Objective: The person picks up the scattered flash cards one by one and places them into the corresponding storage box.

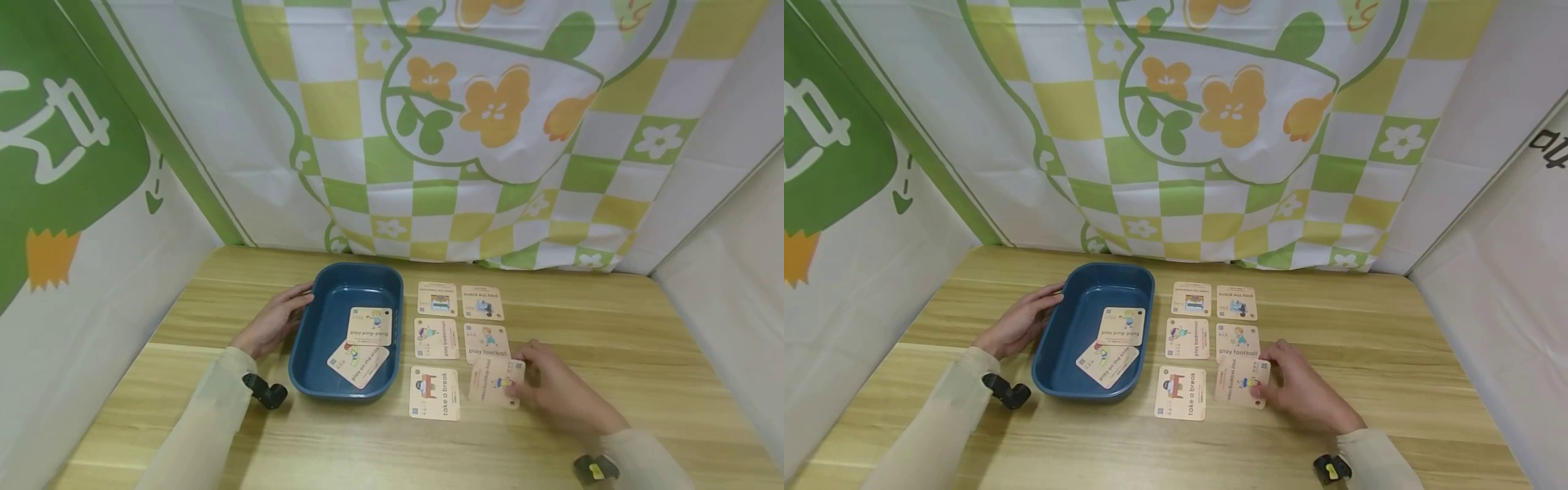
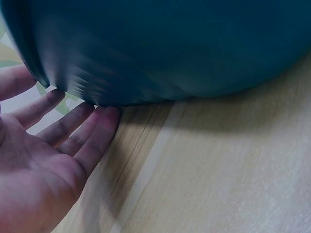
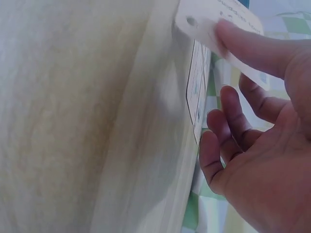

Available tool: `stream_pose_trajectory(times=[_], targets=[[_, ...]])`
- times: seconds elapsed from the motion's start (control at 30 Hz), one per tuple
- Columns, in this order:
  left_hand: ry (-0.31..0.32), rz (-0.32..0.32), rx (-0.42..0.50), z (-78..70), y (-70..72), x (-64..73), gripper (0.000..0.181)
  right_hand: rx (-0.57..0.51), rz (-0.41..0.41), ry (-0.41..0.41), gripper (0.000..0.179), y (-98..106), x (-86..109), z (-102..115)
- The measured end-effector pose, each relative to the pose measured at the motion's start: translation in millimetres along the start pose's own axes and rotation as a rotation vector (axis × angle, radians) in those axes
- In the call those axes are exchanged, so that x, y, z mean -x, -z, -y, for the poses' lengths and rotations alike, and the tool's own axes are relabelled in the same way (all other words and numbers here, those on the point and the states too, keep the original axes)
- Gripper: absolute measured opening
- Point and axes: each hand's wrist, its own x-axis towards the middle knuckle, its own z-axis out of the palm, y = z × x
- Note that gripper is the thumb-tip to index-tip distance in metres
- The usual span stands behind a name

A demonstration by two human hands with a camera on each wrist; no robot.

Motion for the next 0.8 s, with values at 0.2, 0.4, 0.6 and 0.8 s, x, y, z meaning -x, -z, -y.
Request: stream_pose_trajectory(times=[0.2, 0.4, 0.6, 0.8], targets=[[-0.001, -0.002, -0.003, -0.2, -0.2, 0.0, 0.061, -0.047, -0.020, 0.041, 0.014, 3, 0.7, -1], [-0.002, -0.006, -0.005, -0.2, -0.4, -0.3, 0.061, -0.092, -0.027, 0.078, 0.008, 4, 1.1, -2], [0.001, -0.006, -0.002, -0.2, 0.0, -0.4, 0.061, -0.130, -0.027, 0.074, 0.008, 6, 0.6, 1], [-0.004, 0.000, -0.001, 0.0, 0.0, -0.3, 0.061, -0.163, -0.037, 0.060, 0.011, 11, 0.0, 8]])
